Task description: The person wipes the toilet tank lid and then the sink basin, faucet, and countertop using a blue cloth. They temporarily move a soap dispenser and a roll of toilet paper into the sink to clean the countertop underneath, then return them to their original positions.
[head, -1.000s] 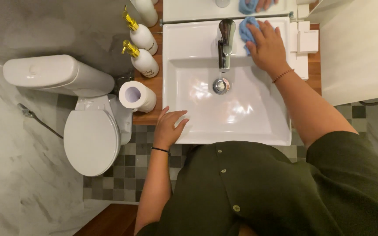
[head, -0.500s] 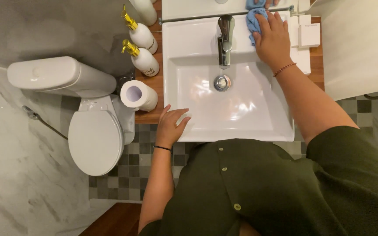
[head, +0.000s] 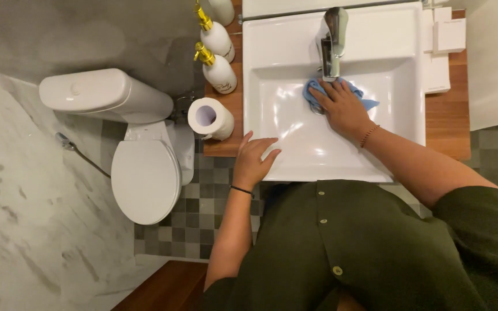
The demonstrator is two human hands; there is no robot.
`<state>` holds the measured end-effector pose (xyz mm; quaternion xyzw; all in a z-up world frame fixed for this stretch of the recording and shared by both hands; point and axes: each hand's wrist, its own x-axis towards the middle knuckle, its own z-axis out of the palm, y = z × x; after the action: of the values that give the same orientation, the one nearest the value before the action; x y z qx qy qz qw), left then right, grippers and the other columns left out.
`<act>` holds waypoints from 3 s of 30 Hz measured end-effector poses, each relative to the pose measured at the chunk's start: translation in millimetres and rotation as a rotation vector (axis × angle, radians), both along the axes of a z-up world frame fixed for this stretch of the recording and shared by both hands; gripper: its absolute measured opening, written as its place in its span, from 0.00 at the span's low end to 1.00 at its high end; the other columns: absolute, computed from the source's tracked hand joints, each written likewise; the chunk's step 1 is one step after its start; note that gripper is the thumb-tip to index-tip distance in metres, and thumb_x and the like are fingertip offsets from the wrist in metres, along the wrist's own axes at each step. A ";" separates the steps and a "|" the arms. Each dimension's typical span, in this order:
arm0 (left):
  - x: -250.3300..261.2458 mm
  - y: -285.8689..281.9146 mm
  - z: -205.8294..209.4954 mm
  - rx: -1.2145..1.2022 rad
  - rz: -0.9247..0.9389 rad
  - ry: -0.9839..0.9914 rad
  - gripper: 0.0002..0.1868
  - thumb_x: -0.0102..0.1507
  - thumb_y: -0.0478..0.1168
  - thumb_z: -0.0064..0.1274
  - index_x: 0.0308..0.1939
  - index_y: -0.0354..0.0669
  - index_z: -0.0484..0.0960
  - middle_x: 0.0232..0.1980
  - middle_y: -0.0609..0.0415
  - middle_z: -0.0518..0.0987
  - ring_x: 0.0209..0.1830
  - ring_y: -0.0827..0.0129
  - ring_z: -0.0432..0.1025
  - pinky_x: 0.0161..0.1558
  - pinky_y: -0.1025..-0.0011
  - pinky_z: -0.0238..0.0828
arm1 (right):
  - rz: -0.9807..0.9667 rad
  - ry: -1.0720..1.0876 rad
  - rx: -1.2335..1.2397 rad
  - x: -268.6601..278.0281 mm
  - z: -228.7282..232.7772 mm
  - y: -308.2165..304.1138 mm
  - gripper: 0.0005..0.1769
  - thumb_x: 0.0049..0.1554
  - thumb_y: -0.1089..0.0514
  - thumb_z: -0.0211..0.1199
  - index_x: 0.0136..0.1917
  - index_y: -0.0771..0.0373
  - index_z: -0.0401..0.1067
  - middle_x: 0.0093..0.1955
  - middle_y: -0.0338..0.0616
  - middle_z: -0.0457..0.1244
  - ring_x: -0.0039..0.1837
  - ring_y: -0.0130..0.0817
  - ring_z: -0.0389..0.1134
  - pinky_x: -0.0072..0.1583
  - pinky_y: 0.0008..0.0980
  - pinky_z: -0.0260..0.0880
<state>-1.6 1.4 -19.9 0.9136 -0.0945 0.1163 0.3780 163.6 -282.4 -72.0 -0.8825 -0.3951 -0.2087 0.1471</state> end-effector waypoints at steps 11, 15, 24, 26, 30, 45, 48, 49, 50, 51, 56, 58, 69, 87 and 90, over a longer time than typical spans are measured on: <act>-1.4 7.9 -10.5 -0.055 -0.091 -0.078 0.14 0.62 0.52 0.63 0.50 0.58 0.87 0.44 0.60 0.86 0.49 0.68 0.80 0.77 0.57 0.49 | 0.118 0.368 0.026 -60.9 23.2 126.1 0.28 0.62 0.58 0.56 0.76 0.49 0.63 0.73 0.56 0.60 0.72 0.64 0.62 0.69 0.58 0.62; -0.3 7.9 -19.1 0.066 -0.111 -0.080 0.12 0.61 0.53 0.62 0.45 0.58 0.87 0.43 0.60 0.86 0.47 0.68 0.80 0.78 0.56 0.45 | 0.094 0.350 -0.014 -42.6 19.1 116.4 0.23 0.61 0.61 0.58 0.68 0.47 0.68 0.65 0.49 0.66 0.65 0.55 0.69 0.62 0.52 0.71; 1.3 9.0 -16.0 0.011 -0.133 -0.035 0.11 0.63 0.51 0.59 0.45 0.55 0.87 0.42 0.58 0.86 0.46 0.64 0.81 0.77 0.54 0.46 | -0.011 -0.016 0.016 2.4 11.1 124.0 0.23 0.64 0.56 0.57 0.72 0.48 0.69 0.72 0.45 0.64 0.72 0.49 0.64 0.70 0.49 0.63; 0.2 13.7 -19.3 -0.043 -0.146 -0.095 0.10 0.64 0.51 0.58 0.46 0.57 0.87 0.44 0.60 0.86 0.47 0.66 0.80 0.77 0.54 0.47 | -0.053 0.008 0.034 1.5 -4.1 122.0 0.24 0.63 0.55 0.58 0.73 0.48 0.69 0.70 0.46 0.64 0.71 0.49 0.65 0.69 0.47 0.65; -13.2 38.6 18.0 -0.036 -0.132 -0.499 0.14 0.65 0.47 0.57 0.55 0.59 0.85 0.60 0.58 0.82 0.60 0.63 0.76 0.72 0.54 0.61 | -0.134 0.102 -0.036 -36.4 2.7 104.8 0.25 0.58 0.56 0.63 0.69 0.47 0.72 0.65 0.45 0.66 0.63 0.49 0.70 0.63 0.44 0.71; 23.7 120.4 43.5 -0.021 0.322 -0.107 0.16 0.54 0.39 0.73 0.41 0.42 0.83 0.81 0.51 0.59 0.69 0.45 0.68 0.61 0.56 0.75 | -0.291 1.417 0.446 -138.7 134.8 3.6 0.26 0.54 0.58 0.52 0.64 0.56 0.78 0.52 0.52 0.71 0.60 0.47 0.67 0.67 0.50 0.64; 17.6 111.8 71.1 -0.125 0.335 -0.243 0.15 0.54 0.40 0.74 0.37 0.42 0.83 0.80 0.50 0.60 0.73 0.52 0.65 0.66 0.60 0.70 | -0.347 1.394 0.692 -147.9 103.1 -28.9 0.28 0.53 0.60 0.52 0.65 0.59 0.76 0.50 0.55 0.67 0.56 0.49 0.65 0.64 0.49 0.63; 17.7 104.8 84.3 -0.127 0.335 -0.243 0.15 0.54 0.40 0.74 0.37 0.42 0.83 0.80 0.50 0.60 0.73 0.52 0.65 0.66 0.60 0.70 | -0.348 1.393 0.692 -148.7 96.3 -36.5 0.28 0.53 0.60 0.52 0.65 0.59 0.76 0.50 0.55 0.67 0.56 0.49 0.65 0.64 0.49 0.63; 17.0 96.9 97.0 -0.147 0.254 -0.293 0.15 0.55 0.40 0.74 0.38 0.40 0.82 0.80 0.45 0.59 0.74 0.49 0.63 0.69 0.58 0.65 | -0.341 1.359 0.781 -149.8 89.5 -45.1 0.29 0.52 0.59 0.51 0.66 0.60 0.75 0.50 0.54 0.66 0.54 0.45 0.64 0.62 0.45 0.65; 16.0 88.8 109.7 -0.167 0.173 -0.343 0.16 0.56 0.39 0.74 0.38 0.38 0.81 0.79 0.40 0.59 0.76 0.47 0.61 0.72 0.57 0.61 | -0.333 1.323 0.870 -151.2 82.9 -54.0 0.30 0.52 0.58 0.51 0.67 0.60 0.74 0.49 0.53 0.66 0.52 0.42 0.63 0.59 0.42 0.66; 26.0 10.5 110.5 -0.123 -0.054 -0.296 0.18 0.53 0.46 0.73 0.41 0.44 0.83 0.77 0.42 0.64 0.72 0.46 0.66 0.70 0.56 0.66 | -0.310 1.268 1.060 -152.8 88.6 -63.6 0.30 0.52 0.57 0.51 0.67 0.63 0.72 0.45 0.50 0.64 0.45 0.37 0.63 0.48 0.37 0.68; 30.4 -19.8 92.7 -0.082 -0.118 -0.283 0.19 0.52 0.49 0.73 0.42 0.46 0.84 0.76 0.45 0.67 0.71 0.48 0.68 0.68 0.57 0.69 | -0.319 1.250 1.051 -154.0 91.2 -70.8 0.29 0.51 0.57 0.51 0.65 0.64 0.73 0.43 0.47 0.64 0.44 0.35 0.62 0.47 0.33 0.66; 46.3 -107.0 28.9 0.212 -0.311 -0.123 0.18 0.56 0.45 0.68 0.44 0.43 0.80 0.78 0.45 0.61 0.72 0.35 0.64 0.64 0.51 0.73 | -0.197 1.222 0.710 -156.0 97.1 -96.1 0.28 0.52 0.59 0.57 0.65 0.59 0.78 0.51 0.47 0.68 0.57 0.38 0.64 0.63 0.39 0.63; 50.1 9.2 71.9 0.136 0.121 -0.369 0.35 0.63 0.55 0.62 0.73 0.56 0.72 0.82 0.41 0.55 0.80 0.51 0.56 0.76 0.43 0.49 | 0.015 0.781 0.191 -151.3 91.6 -38.8 0.24 0.56 0.58 0.56 0.65 0.58 0.73 0.58 0.54 0.69 0.58 0.60 0.70 0.59 0.58 0.70; 55.5 64.2 84.4 0.182 0.240 -0.334 0.45 0.59 0.52 0.69 0.77 0.52 0.64 0.82 0.31 0.45 0.80 0.40 0.52 0.74 0.35 0.49 | 0.041 0.752 0.160 -157.4 94.3 -9.7 0.22 0.55 0.58 0.57 0.63 0.58 0.74 0.53 0.56 0.70 0.55 0.61 0.70 0.55 0.59 0.71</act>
<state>53.9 65.6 64.4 0.9166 -0.0566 0.3012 0.2567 6.2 -292.1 22.3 -0.8751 -0.3135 0.1026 0.3542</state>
